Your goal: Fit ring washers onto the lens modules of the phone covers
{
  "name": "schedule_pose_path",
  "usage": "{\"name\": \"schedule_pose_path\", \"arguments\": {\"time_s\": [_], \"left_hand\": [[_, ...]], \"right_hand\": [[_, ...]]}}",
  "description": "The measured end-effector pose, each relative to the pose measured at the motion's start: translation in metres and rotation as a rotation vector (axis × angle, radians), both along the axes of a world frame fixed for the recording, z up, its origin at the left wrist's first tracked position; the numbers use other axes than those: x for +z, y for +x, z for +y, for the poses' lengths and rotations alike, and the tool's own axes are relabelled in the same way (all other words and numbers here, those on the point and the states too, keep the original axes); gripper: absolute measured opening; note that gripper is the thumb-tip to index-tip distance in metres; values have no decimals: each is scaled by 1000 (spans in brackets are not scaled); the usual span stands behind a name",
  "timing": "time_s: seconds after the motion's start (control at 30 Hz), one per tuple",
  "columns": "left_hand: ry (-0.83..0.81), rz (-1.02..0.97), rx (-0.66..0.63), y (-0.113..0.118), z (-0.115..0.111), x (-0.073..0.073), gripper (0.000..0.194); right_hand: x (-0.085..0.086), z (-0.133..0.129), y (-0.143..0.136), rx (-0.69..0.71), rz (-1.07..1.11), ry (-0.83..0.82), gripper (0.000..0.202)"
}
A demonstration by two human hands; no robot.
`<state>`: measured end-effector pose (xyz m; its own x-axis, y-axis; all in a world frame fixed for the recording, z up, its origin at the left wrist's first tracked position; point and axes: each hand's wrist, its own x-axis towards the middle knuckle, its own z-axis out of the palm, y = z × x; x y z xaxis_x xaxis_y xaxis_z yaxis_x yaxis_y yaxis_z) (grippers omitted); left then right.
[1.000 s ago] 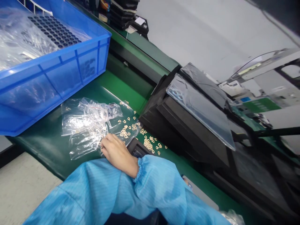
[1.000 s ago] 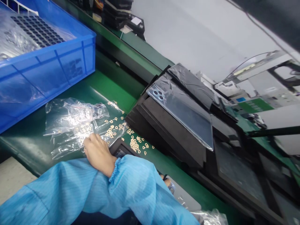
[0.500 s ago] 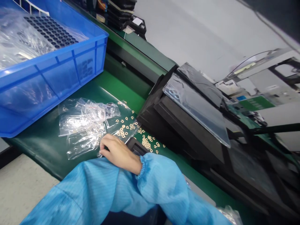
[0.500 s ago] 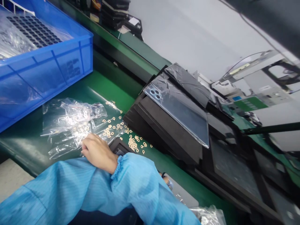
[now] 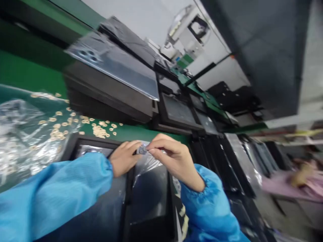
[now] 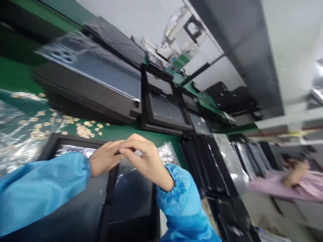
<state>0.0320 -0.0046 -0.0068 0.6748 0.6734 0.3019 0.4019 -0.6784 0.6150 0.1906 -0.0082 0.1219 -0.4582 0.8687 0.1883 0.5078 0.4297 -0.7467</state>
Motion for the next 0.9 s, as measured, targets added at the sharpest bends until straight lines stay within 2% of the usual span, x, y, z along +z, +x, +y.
{"name": "schedule_pose_path", "arguments": {"time_s": [0.07, 0.13, 0.27, 0.33, 0.47, 0.6, 0.73, 0.9], "left_hand": [[-13, -16, -44, 7, -2, 4, 18], [-102, -23, -63, 7, -8, 10, 18], [-538, -36, -10, 11, -18, 27, 10], [-625, -50, -10, 16, -20, 31, 14], [-640, -55, 11, 19, -19, 25, 23], [-596, -21, 16, 13, -19, 15, 18], [-616, -19, -14, 13, -20, 14, 16], [-719, -24, -23, 13, -19, 16, 16]], "right_hand": [[-17, -15, 29, -80, 66, -88, 8], [-35, -30, 45, -101, 85, -139, 7], [-62, -47, 53, -19, 53, -98, 8], [-70, -45, 55, 48, 68, -33, 7], [-80, -32, 66, 146, 52, 46, 12], [-88, -25, 75, 184, 95, 46, 15], [-90, -25, 76, 165, 149, 57, 19], [-85, -25, 74, 124, 144, 27, 19]]}}
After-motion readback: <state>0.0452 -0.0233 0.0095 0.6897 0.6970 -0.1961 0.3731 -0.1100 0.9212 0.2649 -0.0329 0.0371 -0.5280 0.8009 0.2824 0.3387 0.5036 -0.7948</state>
